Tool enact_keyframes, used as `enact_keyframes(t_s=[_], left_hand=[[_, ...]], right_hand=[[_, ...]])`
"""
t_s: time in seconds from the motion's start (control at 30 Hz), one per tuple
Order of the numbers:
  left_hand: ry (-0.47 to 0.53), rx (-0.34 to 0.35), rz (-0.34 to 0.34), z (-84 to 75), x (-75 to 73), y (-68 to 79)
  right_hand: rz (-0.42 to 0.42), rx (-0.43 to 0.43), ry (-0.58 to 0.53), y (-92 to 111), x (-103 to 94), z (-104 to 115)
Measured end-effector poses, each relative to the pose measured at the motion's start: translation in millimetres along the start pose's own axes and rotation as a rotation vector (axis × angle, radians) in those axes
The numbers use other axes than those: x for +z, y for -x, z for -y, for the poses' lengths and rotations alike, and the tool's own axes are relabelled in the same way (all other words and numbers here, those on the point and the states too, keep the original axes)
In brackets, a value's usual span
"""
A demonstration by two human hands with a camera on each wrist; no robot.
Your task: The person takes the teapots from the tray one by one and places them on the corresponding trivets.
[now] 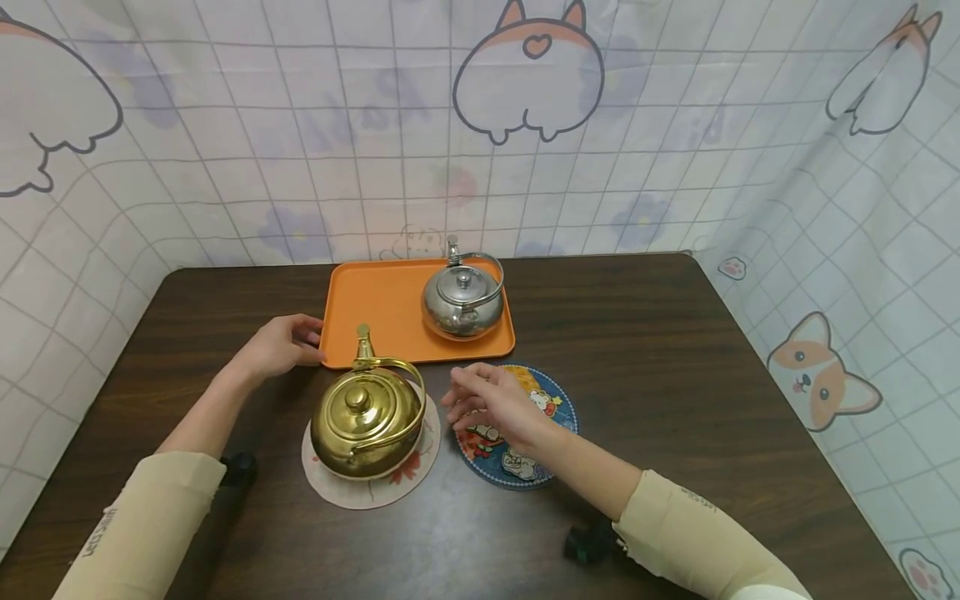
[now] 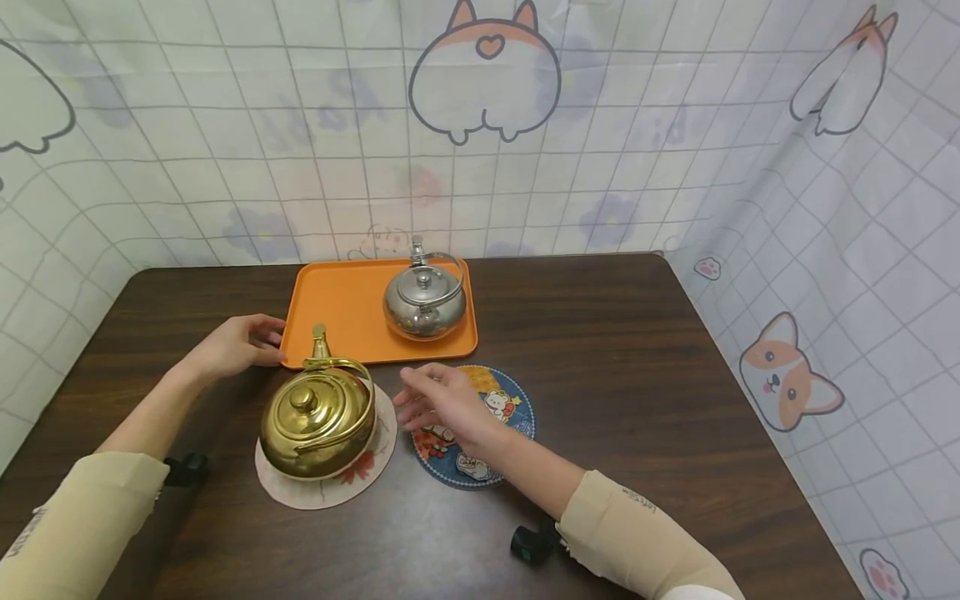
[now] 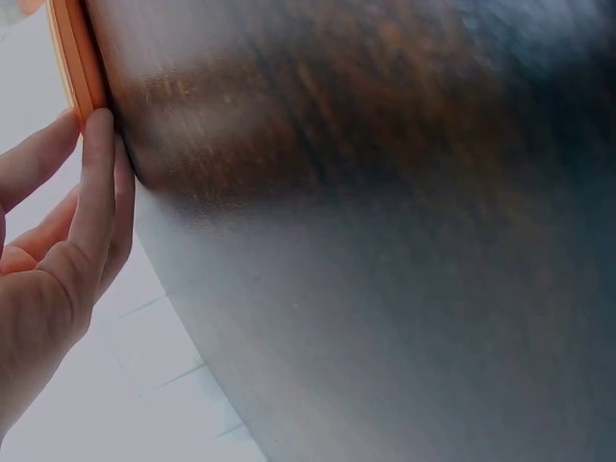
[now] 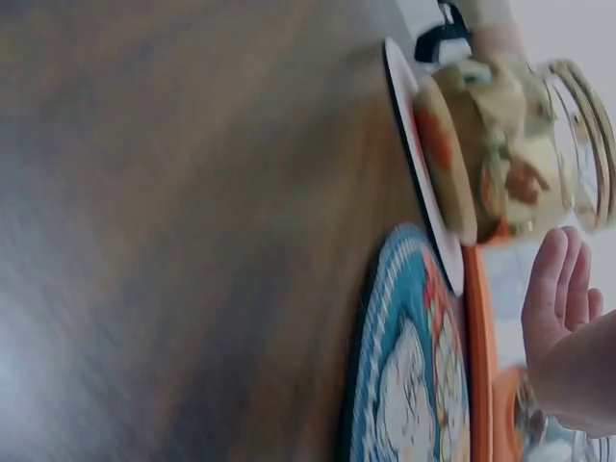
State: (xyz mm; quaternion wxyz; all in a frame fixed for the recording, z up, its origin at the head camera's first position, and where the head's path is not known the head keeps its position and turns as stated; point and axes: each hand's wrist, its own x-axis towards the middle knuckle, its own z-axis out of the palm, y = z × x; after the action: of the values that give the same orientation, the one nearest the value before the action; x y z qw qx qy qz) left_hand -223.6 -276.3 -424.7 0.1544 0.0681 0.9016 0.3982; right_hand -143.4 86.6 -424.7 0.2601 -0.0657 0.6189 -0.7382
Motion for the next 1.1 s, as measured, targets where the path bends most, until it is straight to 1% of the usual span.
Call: enact_keyframes(t_s=[0.17,0.37,0.6,0.8,0.97,1.1], left_hand=[[-0.002,-0.001,0.002,-0.5,0.6,-0.8],[0.002,-0.001,0.004,-0.2,0.0,-1.1],[-0.003,-0.005,0.001,-0.6,-0.2,-1.0],[-0.008,-0.003,-0.006,-0.5,-0.6,-0.3],[-0.008,0.002,-0.005,0.7,-0.6,-1.5],[-0.009,-0.001,-0.004,1.1,0.2,-1.6]], right_hand=[[-0.084,-0.025,0.013,-8.3,-16.5,5.4],[-0.168,-0.047,0.019,-17.7,-29.3,14.9],[-0.190,-0.105,0.024,-31.7,-41.0,22.7],[-0.186,-0.142,-0.011,-39.1,-46.0,28.9],[-0.211,-0.141,-0.055,-45.8,-47.6,31.5],[-0.244,-0.121,-0.101,-51.8,-48.5,31.7]])
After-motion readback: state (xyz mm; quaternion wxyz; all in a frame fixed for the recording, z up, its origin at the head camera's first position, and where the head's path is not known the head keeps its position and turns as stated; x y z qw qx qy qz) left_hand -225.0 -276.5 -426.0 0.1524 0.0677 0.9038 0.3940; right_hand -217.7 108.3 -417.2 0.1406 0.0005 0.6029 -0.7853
